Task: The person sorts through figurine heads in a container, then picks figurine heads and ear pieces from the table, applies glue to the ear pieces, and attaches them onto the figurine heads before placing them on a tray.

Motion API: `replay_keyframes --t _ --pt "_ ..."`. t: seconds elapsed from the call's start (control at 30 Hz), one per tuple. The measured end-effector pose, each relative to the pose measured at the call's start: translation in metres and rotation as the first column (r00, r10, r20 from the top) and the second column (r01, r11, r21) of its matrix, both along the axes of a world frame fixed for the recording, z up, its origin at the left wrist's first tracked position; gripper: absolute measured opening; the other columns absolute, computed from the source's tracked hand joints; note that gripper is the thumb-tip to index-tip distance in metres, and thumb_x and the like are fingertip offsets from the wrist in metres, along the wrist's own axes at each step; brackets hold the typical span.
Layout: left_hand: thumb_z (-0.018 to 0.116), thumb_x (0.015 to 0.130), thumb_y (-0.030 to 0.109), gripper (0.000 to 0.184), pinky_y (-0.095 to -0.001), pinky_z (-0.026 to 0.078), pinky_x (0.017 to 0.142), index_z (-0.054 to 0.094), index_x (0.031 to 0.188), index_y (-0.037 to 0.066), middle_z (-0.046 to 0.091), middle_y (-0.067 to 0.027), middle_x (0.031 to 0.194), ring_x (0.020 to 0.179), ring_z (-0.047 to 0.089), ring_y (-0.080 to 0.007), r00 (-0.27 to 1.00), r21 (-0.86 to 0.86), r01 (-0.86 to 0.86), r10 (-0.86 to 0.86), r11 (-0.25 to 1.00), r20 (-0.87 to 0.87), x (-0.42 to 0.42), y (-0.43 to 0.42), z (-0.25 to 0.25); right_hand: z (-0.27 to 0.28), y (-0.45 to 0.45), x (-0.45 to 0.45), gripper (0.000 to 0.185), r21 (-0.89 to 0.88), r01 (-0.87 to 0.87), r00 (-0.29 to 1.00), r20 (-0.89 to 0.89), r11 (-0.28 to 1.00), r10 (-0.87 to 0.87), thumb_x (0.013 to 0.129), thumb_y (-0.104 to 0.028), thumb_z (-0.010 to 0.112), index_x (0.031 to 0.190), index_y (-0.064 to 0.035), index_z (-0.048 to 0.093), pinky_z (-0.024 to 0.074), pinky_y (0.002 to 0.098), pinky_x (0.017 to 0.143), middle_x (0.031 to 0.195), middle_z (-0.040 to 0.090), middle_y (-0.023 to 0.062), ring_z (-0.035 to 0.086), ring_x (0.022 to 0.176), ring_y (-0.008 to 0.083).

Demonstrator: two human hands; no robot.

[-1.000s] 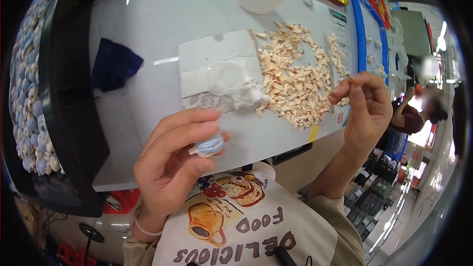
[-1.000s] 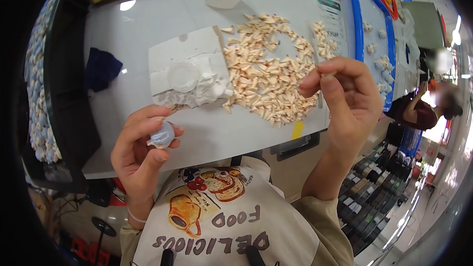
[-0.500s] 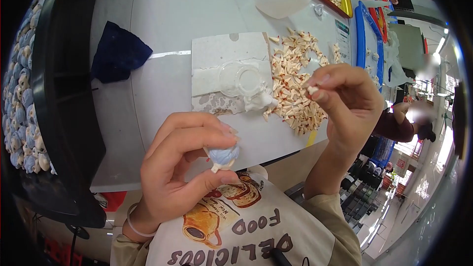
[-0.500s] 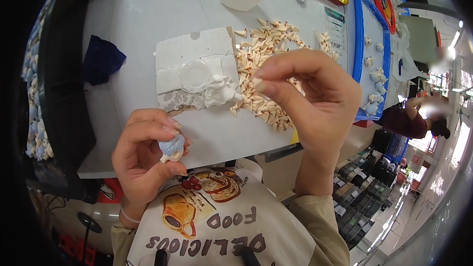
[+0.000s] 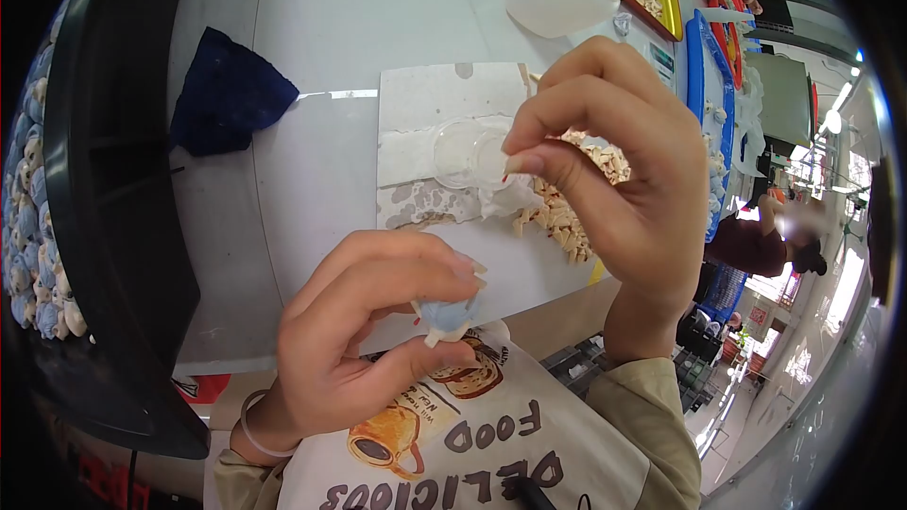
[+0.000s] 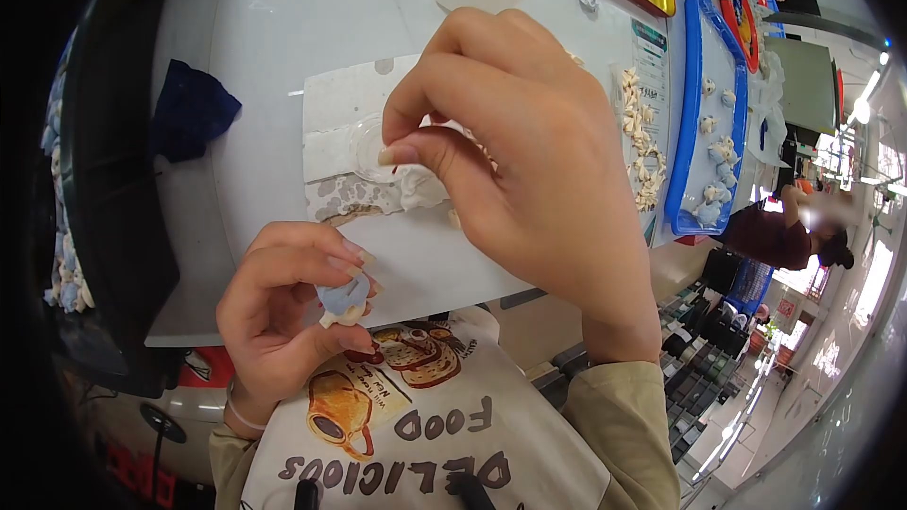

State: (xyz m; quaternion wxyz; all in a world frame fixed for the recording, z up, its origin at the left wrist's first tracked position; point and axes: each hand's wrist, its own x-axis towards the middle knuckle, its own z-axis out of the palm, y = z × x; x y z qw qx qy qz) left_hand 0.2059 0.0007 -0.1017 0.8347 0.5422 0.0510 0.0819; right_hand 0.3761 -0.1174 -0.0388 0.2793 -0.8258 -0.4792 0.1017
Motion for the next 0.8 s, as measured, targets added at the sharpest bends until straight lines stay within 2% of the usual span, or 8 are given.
replay_keyframes --t 0.17,0.23,0.3,0.43,0.5,0.63,0.67,0.8 --pt "0.072 0.070 -0.003 0.037 -0.0300 0.048 0.082 0.058 0.104 -0.005 0.055 -0.0166 0.107 0.102 0.056 -0.0234 0.999 0.027 0.005 -0.006 1.000 0.041 0.000 0.000 -0.003 -0.006 0.001 -0.002 0.012 0.035 -0.003 1.000 -0.005 0.999 0.003 0.065 0.004 0.067 0.073 0.0002 0.061 0.0396 0.0234 0.059 0.073 0.052 0.0056 0.051 0.067 0.0133" --pt "0.071 0.070 -0.006 0.038 -0.0285 0.048 0.082 0.056 0.106 -0.005 0.053 -0.0168 0.110 0.103 0.055 -0.0219 1.000 -0.054 -0.009 0.010 0.999 0.012 -0.001 -0.001 -0.002 -0.006 0.000 -0.002 0.012 0.055 0.005 1.000 0.023 0.998 -0.006 0.064 0.004 0.068 0.074 0.0003 0.060 0.0394 0.0236 0.060 0.074 0.053 0.0059 0.052 0.068 0.0136" --pt "0.070 0.071 -0.007 0.039 -0.0283 0.048 0.083 0.056 0.107 -0.006 0.051 -0.0169 0.112 0.103 0.054 -0.0217 1.000 -0.051 0.004 -0.003 0.999 0.011 -0.002 0.001 -0.002 -0.004 -0.001 -0.005 0.013 0.070 0.008 0.999 0.050 0.997 -0.011 0.064 0.003 0.068 0.074 0.0004 0.060 0.0391 0.0238 0.060 0.074 0.053 0.0062 0.052 0.069 0.0139" --pt "0.068 0.071 -0.009 0.039 -0.0292 0.049 0.085 0.054 0.108 -0.007 0.049 -0.0172 0.112 0.105 0.054 -0.0224 0.998 -0.105 -0.001 0.008 0.995 0.065 -0.002 0.000 -0.005 0.003 -0.011 -0.026 0.015 0.239 0.080 0.983 -0.177 0.968 -0.037 0.062 0.000 0.071 0.073 -0.0016 0.061 0.0363 0.0236 0.061 0.076 0.052 0.0061 0.049 0.067 0.0140" --pt "0.068 0.071 -0.010 0.040 -0.0292 0.049 0.084 0.054 0.108 -0.007 0.049 -0.0174 0.111 0.105 0.053 -0.0228 0.996 -0.073 -0.017 0.023 0.997 0.083 -0.001 0.000 -0.004 0.002 -0.019 -0.040 0.016 0.318 0.119 0.961 -0.275 0.941 -0.029 0.062 -0.001 0.072 0.073 -0.0027 0.061 0.0356 0.0233 0.060 0.077 0.051 0.0061 0.048 0.067 0.0139" --pt "0.069 0.070 -0.009 0.042 -0.0298 0.049 0.084 0.054 0.108 -0.007 0.049 -0.0175 0.110 0.105 0.054 -0.0233 0.995 -0.083 -0.041 0.048 0.996 0.091 -0.002 -0.001 -0.005 -0.005 -0.028 -0.059 0.019 0.313 0.115 0.900 -0.434 0.943 0.034 0.064 -0.005 0.076 0.076 -0.0051 0.061 0.0362 0.0230 0.060 0.079 0.052 0.0065 0.049 0.068 0.0125" --pt "0.069 0.070 -0.009 0.042 -0.0298 0.049 0.084 0.054 0.108 -0.007 0.049 -0.0175 0.110 0.105 0.054 -0.0233 0.995 -0.081 -0.035 0.042 0.996 0.089 -0.002 -0.001 -0.004 -0.008 -0.029 -0.062 0.021 0.325 0.146 0.877 -0.479 0.934 0.029 0.062 -0.001 0.075 0.078 -0.0052 0.062 0.0392 0.0246 0.060 0.080 0.054 0.0069 0.052 0.070 0.0152" --pt "0.071 0.068 -0.006 0.040 -0.0303 0.048 0.085 0.056 0.105 -0.006 0.051 -0.0162 0.106 0.102 0.055 -0.0227 0.994 0.050 -0.047 0.042 0.998 0.103 -0.002 -0.002 -0.006 -0.016 -0.029 -0.068 0.025 0.338 0.201 0.824 -0.566 0.919 0.028 0.061 0.003 0.074 0.081 -0.0052 0.062 0.0421 0.0268 0.062 0.081 0.054 0.0071 0.054 0.072 0.0184"
